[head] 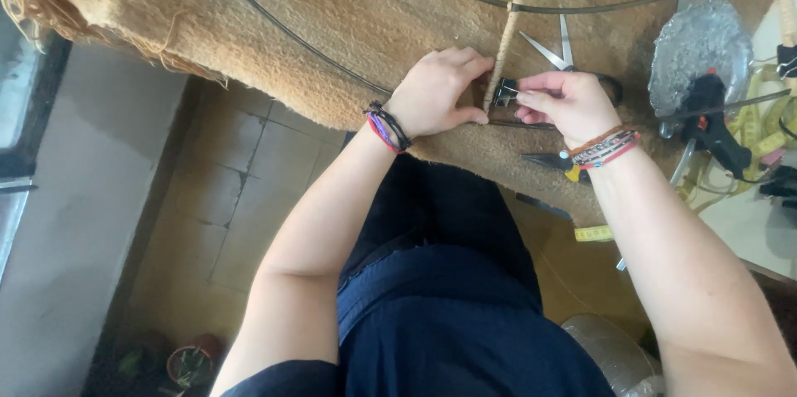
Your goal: Weaving and securing rope onto a metal furniture frame using hot glue, scissors, and clips.
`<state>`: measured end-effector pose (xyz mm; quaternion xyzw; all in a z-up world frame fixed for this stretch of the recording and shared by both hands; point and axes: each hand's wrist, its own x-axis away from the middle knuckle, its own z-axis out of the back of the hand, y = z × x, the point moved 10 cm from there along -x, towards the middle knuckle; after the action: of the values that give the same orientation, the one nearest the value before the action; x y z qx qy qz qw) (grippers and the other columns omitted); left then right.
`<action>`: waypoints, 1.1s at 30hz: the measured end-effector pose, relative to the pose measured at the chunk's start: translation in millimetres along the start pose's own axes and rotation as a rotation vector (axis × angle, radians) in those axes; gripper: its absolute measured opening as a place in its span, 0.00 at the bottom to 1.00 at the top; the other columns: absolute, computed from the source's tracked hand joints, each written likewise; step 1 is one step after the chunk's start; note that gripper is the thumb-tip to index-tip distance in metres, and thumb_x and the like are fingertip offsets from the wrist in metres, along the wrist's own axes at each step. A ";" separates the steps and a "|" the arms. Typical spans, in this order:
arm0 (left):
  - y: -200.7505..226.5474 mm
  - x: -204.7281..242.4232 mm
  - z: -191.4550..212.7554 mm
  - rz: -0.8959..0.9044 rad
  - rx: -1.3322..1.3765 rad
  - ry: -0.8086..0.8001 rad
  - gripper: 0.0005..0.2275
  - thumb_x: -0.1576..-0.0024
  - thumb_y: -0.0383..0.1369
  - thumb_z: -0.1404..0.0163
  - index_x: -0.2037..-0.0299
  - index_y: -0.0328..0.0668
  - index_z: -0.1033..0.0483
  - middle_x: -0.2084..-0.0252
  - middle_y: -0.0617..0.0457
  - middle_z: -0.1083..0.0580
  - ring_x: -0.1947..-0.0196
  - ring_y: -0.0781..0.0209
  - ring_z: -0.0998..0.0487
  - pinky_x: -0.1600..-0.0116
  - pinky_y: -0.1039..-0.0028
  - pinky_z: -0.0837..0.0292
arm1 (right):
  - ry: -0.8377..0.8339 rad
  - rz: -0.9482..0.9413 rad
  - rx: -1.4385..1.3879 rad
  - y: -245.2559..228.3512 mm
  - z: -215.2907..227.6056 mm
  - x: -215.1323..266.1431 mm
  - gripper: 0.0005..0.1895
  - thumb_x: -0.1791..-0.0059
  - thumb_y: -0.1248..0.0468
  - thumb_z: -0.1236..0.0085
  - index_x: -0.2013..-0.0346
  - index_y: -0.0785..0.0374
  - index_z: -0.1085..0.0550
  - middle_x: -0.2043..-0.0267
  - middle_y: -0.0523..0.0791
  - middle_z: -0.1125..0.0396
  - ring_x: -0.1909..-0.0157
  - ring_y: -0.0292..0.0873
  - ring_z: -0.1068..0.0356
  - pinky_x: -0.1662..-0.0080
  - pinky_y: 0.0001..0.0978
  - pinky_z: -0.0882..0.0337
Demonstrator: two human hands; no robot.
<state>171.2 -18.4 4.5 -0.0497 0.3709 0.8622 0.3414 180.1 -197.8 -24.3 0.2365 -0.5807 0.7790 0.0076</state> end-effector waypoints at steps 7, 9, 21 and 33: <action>1.4 -0.1 4.3 0.053 0.000 -0.003 0.34 0.53 0.55 0.35 0.41 0.47 0.30 0.54 0.58 0.27 0.51 0.53 0.24 0.48 0.62 0.30 | 0.015 0.120 0.100 -3.3 -4.1 1.8 0.09 0.47 0.76 0.41 0.51 0.76 0.23 0.64 0.59 0.27 0.65 0.46 0.23 0.64 0.36 0.18; 2.2 -0.7 5.8 0.065 -0.017 -0.013 0.34 0.53 0.53 0.33 0.40 0.46 0.30 0.53 0.57 0.27 0.50 0.53 0.24 0.48 0.62 0.30 | 0.018 0.140 0.121 -6.0 -6.4 3.4 0.09 0.46 0.76 0.40 0.52 0.76 0.23 0.65 0.59 0.27 0.66 0.47 0.23 0.64 0.37 0.18; 9.2 -0.8 9.7 0.067 -0.078 -0.023 0.33 0.53 0.52 0.32 0.42 0.45 0.29 0.54 0.58 0.27 0.52 0.56 0.25 0.50 0.64 0.32 | -0.016 0.175 0.165 -16.6 -16.6 4.0 0.08 0.46 0.76 0.41 0.52 0.75 0.22 0.66 0.59 0.27 0.65 0.46 0.23 0.65 0.33 0.19; 12.7 1.3 9.6 0.038 -0.101 -0.015 0.31 0.50 0.52 0.35 0.42 0.43 0.29 0.53 0.56 0.29 0.52 0.57 0.27 0.52 0.66 0.35 | -0.008 0.193 0.232 -30.8 -21.2 9.7 0.08 0.47 0.78 0.42 0.53 0.73 0.21 0.67 0.58 0.27 0.68 0.43 0.23 0.66 0.29 0.20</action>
<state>163.9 -17.5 18.7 -0.0535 0.3253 0.8866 0.3246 172.7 -171.0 2.5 0.1818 -0.5068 0.8371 -0.0971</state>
